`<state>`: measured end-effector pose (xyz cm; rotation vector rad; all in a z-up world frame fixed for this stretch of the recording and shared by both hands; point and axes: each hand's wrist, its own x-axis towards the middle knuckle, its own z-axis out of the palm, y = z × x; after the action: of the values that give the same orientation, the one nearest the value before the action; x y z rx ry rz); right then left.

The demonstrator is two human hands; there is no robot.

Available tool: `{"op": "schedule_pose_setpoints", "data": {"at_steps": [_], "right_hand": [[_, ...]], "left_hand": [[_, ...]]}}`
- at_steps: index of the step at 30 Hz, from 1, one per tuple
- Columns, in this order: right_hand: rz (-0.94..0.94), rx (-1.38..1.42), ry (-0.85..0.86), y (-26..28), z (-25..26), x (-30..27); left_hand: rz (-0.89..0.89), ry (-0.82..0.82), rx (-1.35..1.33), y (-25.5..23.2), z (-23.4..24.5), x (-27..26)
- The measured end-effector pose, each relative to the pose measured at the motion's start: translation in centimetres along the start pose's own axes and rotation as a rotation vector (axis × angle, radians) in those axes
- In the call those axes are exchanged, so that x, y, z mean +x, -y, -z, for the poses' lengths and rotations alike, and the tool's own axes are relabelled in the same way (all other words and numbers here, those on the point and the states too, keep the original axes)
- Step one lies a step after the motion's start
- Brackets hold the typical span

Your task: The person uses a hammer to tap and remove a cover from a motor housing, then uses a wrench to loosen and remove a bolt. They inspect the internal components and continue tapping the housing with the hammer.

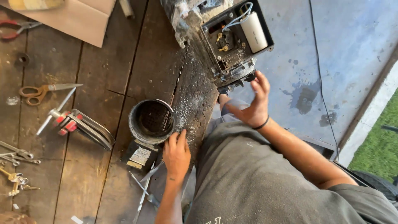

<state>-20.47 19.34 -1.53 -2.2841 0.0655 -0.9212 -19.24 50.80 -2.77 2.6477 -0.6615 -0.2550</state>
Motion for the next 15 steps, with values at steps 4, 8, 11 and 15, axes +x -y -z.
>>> {"op": "schedule_pose_setpoints", "data": {"at_steps": [4, 8, 11, 15], "right_hand": [[-0.021, -0.223, -0.002, -0.2, -3.3, -2.5], [-0.12, -0.205, -0.089, 0.6, -4.9, -2.3], [-0.289, -0.128, -0.167, 2.0, -5.9, -1.4], [-0.5, 0.023, -0.234, 3.3, -6.0, -0.9]], "left_hand": [[-0.21, -0.143, -0.199, -1.3, 2.7, 3.6], [-0.485, -0.351, -0.25, -1.7, 8.8, 13.4], [-0.575, -0.437, -0.323, -2.7, 15.1, 24.1], [-0.861, -0.468, -0.402, -4.1, 22.5, 38.4]]}}
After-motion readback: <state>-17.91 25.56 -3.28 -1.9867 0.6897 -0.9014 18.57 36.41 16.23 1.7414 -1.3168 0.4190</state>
